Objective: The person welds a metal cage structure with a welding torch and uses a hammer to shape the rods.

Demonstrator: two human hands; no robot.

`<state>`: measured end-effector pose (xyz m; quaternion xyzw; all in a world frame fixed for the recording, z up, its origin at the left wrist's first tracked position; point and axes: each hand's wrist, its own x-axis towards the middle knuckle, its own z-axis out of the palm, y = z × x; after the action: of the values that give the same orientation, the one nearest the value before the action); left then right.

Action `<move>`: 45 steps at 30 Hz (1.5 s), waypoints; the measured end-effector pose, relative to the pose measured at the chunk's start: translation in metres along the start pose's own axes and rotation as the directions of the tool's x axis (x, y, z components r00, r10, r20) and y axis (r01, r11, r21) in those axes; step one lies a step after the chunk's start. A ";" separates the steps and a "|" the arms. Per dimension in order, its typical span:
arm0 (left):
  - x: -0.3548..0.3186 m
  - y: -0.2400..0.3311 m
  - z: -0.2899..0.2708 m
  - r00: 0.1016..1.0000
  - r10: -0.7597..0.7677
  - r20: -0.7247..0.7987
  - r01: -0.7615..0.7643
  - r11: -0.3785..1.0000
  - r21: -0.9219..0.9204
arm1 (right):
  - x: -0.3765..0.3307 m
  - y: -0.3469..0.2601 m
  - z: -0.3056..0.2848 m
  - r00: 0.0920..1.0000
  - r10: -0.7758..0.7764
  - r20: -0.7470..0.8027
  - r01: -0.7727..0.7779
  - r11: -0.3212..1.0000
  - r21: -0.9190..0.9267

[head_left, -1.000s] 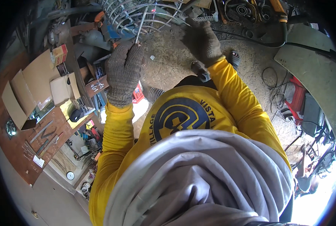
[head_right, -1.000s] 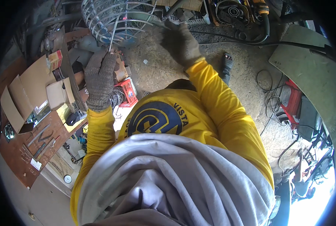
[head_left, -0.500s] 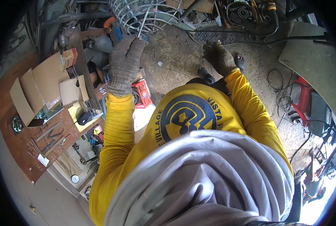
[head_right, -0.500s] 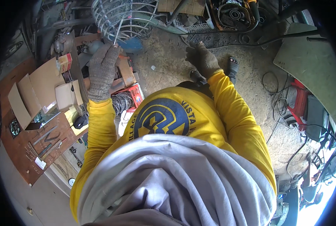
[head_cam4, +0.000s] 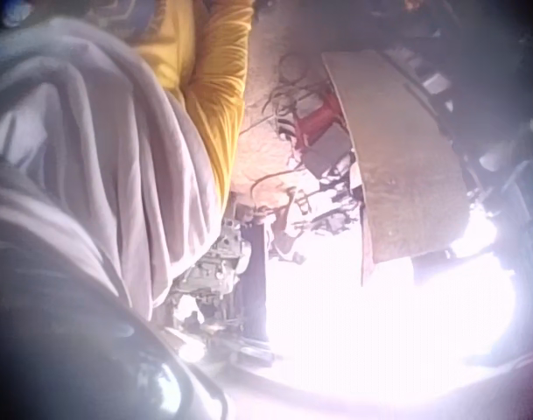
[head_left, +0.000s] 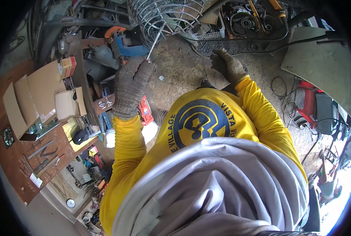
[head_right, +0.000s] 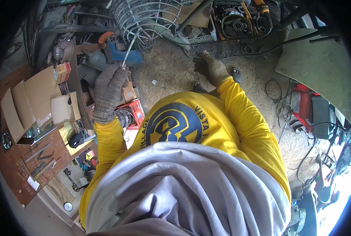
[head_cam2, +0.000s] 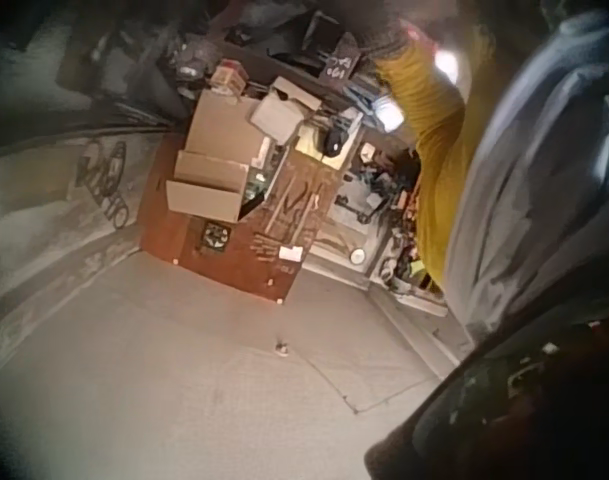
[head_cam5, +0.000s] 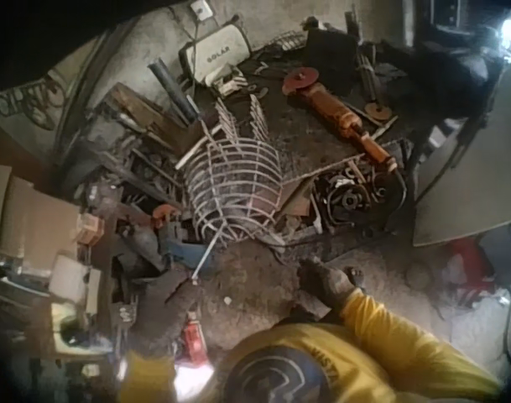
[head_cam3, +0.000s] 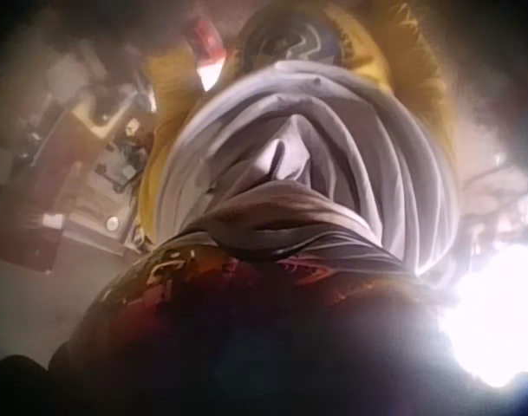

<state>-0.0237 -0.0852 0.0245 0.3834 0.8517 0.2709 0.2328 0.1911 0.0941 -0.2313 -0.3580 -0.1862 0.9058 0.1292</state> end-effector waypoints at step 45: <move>0.043 -0.003 0.062 0.873 0.458 -0.167 -0.333 0.811 0.481 | 0.008 -0.031 0.083 0.909 -0.251 0.332 0.297 0.950 -0.095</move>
<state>-0.0138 -0.0359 -0.0314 0.5544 0.8144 0.1661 -0.0421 0.1305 0.1045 -0.1669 -0.1868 -0.3173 0.9085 0.1977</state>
